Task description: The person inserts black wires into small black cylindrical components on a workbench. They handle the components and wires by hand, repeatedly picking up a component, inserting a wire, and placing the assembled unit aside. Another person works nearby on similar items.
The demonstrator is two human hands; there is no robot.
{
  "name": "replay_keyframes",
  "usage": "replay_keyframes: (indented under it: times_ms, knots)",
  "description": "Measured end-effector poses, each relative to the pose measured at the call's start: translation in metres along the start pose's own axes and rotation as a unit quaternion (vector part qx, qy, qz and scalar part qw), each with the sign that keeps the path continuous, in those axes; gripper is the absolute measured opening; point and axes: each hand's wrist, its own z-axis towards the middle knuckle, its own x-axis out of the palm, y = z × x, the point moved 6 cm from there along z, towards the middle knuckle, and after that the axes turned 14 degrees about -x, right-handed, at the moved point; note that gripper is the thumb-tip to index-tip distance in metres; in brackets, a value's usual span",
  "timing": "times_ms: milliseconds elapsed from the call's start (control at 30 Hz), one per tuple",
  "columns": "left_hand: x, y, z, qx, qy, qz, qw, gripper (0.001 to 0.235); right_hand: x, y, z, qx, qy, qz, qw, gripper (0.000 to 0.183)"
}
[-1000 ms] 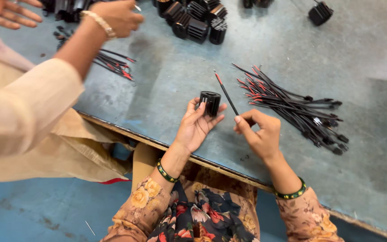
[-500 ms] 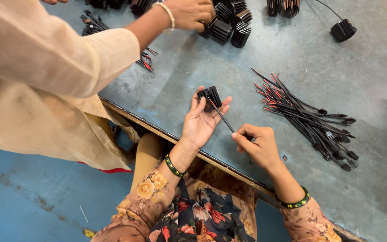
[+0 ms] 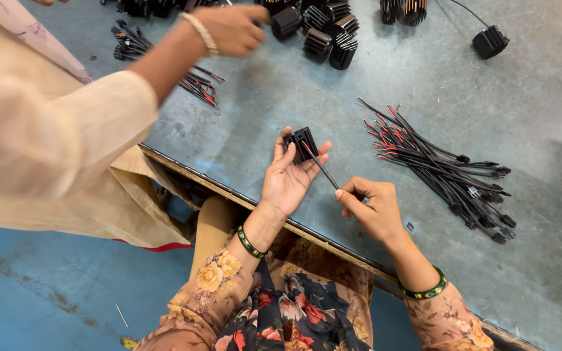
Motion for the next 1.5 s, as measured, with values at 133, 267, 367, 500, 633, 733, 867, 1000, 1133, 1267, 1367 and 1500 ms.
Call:
replay_keyframes:
  times_ms: [133,267,367,500,633,733,867,1000,1133,1267,1367,1500]
  knots:
    - [0.001,0.0,0.0,0.001,0.001,0.0,1.0,0.033,-0.001,0.001,0.0,-0.003,0.001,-0.006,1.0,0.02]
    - [0.004,-0.001,-0.001,-0.001,0.019,-0.006,1.0,0.031,0.001,0.0,0.0,0.003,0.003,-0.006,1.0,0.02]
    - [0.005,0.001,-0.001,-0.011,0.022,-0.001,1.0,0.031,0.002,-0.001,0.0,0.001,0.003,0.002,1.0,0.02]
    - [0.005,0.001,-0.001,-0.001,0.025,0.012,1.0,0.033,0.001,-0.007,0.0,0.01,-0.003,0.002,1.0,0.019]
    - [0.002,0.0,-0.001,0.021,0.026,0.02,0.999,0.035,0.0,-0.018,-0.003,0.042,-0.011,0.043,0.998,0.019]
    - [0.0,-0.001,-0.001,0.022,0.026,0.015,0.999,0.035,-0.002,-0.026,-0.005,0.049,-0.022,0.098,0.994,0.019]
    - [-0.001,-0.002,-0.001,0.018,0.028,-0.009,0.999,0.037,-0.005,-0.036,-0.005,0.058,-0.038,0.166,0.984,0.019]
    - [-0.001,-0.002,-0.002,0.017,0.041,-0.026,0.999,0.037,-0.008,-0.042,-0.006,0.068,-0.056,0.207,0.974,0.019]
    - [0.0,-0.002,-0.002,0.018,0.044,-0.031,0.998,0.037,-0.009,-0.045,-0.006,0.075,-0.063,0.22,0.971,0.019]
    - [-0.002,-0.002,-0.003,0.022,0.04,-0.021,0.999,0.036,-0.005,-0.046,-0.006,0.089,-0.043,0.206,0.974,0.02]
    - [0.0,-0.002,-0.003,0.023,0.036,-0.007,0.999,0.037,-0.002,-0.043,-0.004,0.09,-0.026,0.191,0.977,0.019]
    - [0.003,0.0,-0.003,0.019,0.032,0.023,0.999,0.035,0.005,-0.035,-0.001,0.061,0.009,0.138,0.988,0.018]
